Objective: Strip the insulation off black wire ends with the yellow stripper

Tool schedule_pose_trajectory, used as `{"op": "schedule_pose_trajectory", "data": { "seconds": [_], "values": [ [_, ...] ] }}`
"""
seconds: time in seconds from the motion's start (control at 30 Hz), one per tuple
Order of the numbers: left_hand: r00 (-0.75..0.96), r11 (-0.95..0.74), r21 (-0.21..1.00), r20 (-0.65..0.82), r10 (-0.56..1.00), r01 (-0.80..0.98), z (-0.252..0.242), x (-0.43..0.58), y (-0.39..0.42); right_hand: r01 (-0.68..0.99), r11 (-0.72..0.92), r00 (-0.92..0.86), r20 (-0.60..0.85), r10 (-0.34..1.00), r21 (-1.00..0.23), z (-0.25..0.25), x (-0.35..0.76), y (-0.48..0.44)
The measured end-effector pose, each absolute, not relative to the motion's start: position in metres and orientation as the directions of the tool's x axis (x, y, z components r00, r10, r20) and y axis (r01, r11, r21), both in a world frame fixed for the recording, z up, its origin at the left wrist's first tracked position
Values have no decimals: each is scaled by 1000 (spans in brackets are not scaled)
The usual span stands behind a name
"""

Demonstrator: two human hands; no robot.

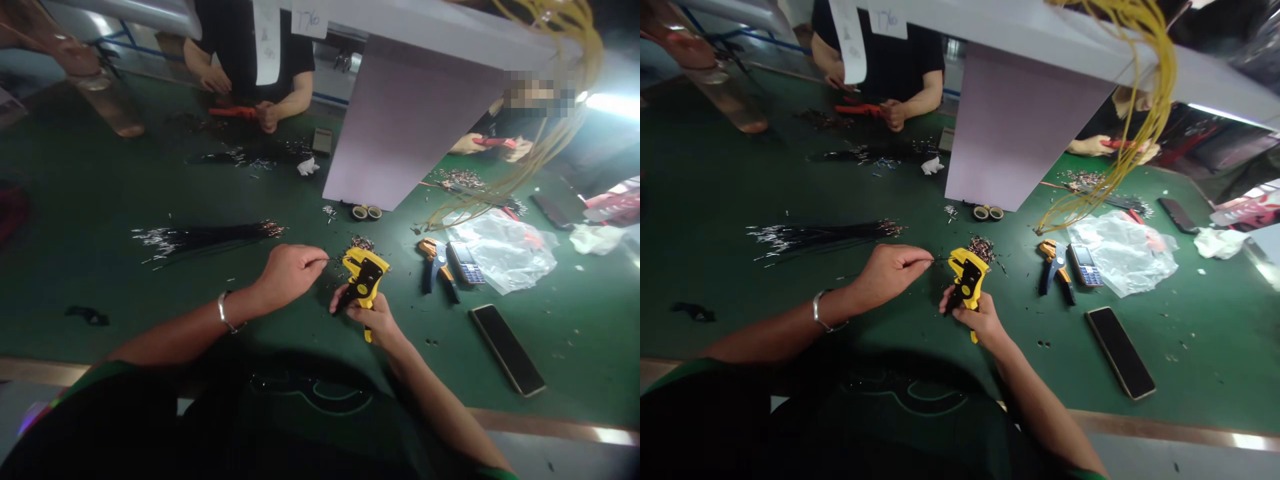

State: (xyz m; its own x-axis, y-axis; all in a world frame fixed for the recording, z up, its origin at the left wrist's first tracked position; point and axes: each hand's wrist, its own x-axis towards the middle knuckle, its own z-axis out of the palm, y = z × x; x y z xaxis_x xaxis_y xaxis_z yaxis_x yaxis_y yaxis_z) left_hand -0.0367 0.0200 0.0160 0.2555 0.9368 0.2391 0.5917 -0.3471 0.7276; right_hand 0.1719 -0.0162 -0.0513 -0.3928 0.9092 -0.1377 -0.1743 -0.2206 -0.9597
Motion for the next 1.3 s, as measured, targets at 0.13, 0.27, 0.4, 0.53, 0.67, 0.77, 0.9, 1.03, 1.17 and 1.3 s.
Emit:
{"op": "schedule_pose_trajectory", "data": {
  "seconds": [0.13,0.27,0.4,0.53,0.67,0.77,0.9,1.03,1.17,1.3],
  "values": [
    [257,-310,781,197,946,542,17,-44,28,-247,-273,-468,-132,874,-930,-45,174,-16],
    [200,-195,837,105,974,511,15,-45,31,-264,-285,-486,-129,864,-921,-45,175,-15],
    [198,-186,839,96,976,512,15,-42,28,-229,-282,-469,-149,871,-932,-46,174,-15],
    [193,-204,827,118,974,524,17,-38,24,-217,-262,-449,-142,882,-940,-48,173,-15],
    [211,-252,797,160,964,549,16,-35,20,-186,-261,-443,-157,883,-947,-50,173,-16],
    [231,-292,767,191,954,571,16,-34,18,-182,-266,-447,-161,880,-947,-51,172,-17],
    [239,-305,754,200,950,582,18,-32,16,-209,-275,-452,-157,878,-938,-52,171,-17],
    [248,-330,735,224,943,592,19,-29,14,-231,-286,-458,-155,875,-930,-52,169,-17],
    [268,-355,700,237,934,619,18,-28,12,-212,-266,-444,-150,883,-940,-53,169,-18],
    [252,-358,693,255,934,626,17,-28,12,-211,-262,-434,-150,888,-942,-51,169,-18]
  ]
}}
